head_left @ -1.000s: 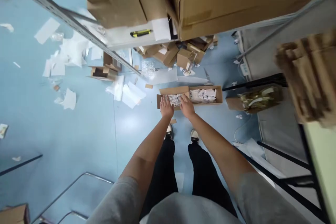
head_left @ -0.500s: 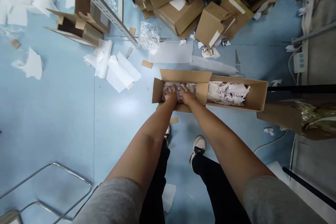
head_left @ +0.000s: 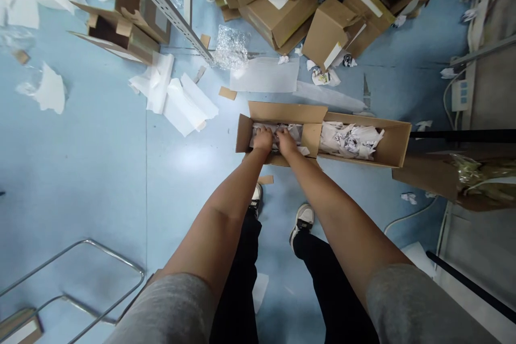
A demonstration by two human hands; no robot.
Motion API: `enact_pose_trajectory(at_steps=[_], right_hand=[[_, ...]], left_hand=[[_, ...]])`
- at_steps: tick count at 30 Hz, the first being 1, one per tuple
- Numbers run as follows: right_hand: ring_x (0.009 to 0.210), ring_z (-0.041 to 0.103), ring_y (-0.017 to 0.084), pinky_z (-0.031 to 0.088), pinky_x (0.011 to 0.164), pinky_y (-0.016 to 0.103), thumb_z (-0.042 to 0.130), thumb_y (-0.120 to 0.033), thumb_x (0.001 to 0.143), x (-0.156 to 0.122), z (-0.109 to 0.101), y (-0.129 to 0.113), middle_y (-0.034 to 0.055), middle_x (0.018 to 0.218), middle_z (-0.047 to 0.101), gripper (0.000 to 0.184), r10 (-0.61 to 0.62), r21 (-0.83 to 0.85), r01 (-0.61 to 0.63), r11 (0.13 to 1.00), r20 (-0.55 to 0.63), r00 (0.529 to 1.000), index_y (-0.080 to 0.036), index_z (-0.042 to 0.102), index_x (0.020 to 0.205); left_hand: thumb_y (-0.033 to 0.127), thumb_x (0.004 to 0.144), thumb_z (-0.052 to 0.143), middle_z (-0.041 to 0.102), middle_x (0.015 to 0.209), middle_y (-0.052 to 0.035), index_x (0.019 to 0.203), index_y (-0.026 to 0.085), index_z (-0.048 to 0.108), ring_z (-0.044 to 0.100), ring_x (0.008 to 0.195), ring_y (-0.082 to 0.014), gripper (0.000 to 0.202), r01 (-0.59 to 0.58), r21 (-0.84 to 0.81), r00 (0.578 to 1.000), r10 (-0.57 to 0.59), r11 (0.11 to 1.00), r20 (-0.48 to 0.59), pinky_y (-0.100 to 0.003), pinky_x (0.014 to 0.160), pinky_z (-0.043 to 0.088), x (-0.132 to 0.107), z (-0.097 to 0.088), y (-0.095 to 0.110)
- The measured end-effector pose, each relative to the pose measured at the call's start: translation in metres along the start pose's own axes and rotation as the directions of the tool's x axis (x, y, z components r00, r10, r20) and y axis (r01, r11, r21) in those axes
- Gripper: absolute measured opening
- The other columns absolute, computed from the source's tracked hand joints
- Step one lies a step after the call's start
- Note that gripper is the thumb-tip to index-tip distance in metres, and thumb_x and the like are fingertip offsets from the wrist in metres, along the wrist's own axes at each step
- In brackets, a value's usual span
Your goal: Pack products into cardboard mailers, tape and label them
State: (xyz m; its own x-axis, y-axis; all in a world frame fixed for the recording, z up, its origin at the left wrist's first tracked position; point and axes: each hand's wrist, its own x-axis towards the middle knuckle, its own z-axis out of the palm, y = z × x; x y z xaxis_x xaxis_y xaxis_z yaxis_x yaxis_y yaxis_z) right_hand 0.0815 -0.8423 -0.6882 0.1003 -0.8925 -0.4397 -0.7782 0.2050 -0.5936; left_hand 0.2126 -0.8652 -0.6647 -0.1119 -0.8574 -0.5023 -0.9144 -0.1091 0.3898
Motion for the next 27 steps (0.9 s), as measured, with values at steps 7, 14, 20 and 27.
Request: enact_pose_trajectory(at_steps=[7, 14, 20, 27], right_hand=[[0.113, 0.067, 0.026, 0.052, 0.106, 0.038, 0.053, -0.003, 0.081, -0.016, -0.035, -0.013, 0.0093, 0.115, 0.073, 0.039, -0.065, 0.167, 0.100, 0.981, -0.201, 0.977, -0.019, 0.076, 0.108], [0.126, 0.061, 0.027, 0.048, 0.117, 0.045, 0.059, -0.009, 0.082, -0.078, -0.092, -0.061, 0.0090, 0.123, 0.065, 0.037, -0.073, 0.298, 0.150, 0.943, -0.254, 0.965, -0.023, 0.076, 0.111], [0.155, 0.038, 0.027, 0.031, 0.131, 0.047, 0.059, -0.012, 0.087, -0.178, -0.177, -0.147, 0.0108, 0.155, 0.044, 0.059, -0.036, 0.403, 0.131, 0.906, -0.234, 0.971, -0.029, 0.061, 0.143], [0.144, 0.051, 0.025, 0.040, 0.125, 0.041, 0.047, -0.011, 0.085, -0.323, -0.320, -0.222, 0.0108, 0.143, 0.059, 0.056, 0.107, 0.463, 0.135, 0.876, -0.460, 0.881, -0.026, 0.064, 0.137]], left_hand=[[0.022, 0.085, 0.074, 0.053, 0.149, -0.0168, 0.149, 0.019, 0.050, 0.057, 0.135, -0.0329, 0.069, -0.276, -0.424, 0.958, 0.282, 0.862, -0.052, -0.050, 0.119, 0.045, -0.031, -0.016, -0.014], [0.006, 0.087, 0.057, 0.068, 0.137, -0.0104, 0.137, 0.021, 0.063, 0.064, 0.128, -0.0278, 0.053, -0.285, -0.354, 0.957, 0.244, 0.891, -0.155, -0.040, 0.114, 0.050, -0.090, -0.079, 0.023], [0.000, 0.080, 0.046, 0.070, 0.129, -0.0079, 0.127, 0.023, 0.067, 0.064, 0.128, -0.0242, 0.057, -0.232, -0.402, 0.946, 0.109, 0.886, -0.306, -0.039, 0.114, 0.051, -0.184, -0.186, 0.106], [0.028, 0.092, 0.061, 0.069, 0.138, -0.0113, 0.130, 0.022, 0.067, 0.060, 0.136, -0.0280, 0.039, -0.471, -0.622, 0.882, 0.355, 0.625, -0.311, -0.047, 0.121, 0.046, -0.317, -0.299, 0.230]])
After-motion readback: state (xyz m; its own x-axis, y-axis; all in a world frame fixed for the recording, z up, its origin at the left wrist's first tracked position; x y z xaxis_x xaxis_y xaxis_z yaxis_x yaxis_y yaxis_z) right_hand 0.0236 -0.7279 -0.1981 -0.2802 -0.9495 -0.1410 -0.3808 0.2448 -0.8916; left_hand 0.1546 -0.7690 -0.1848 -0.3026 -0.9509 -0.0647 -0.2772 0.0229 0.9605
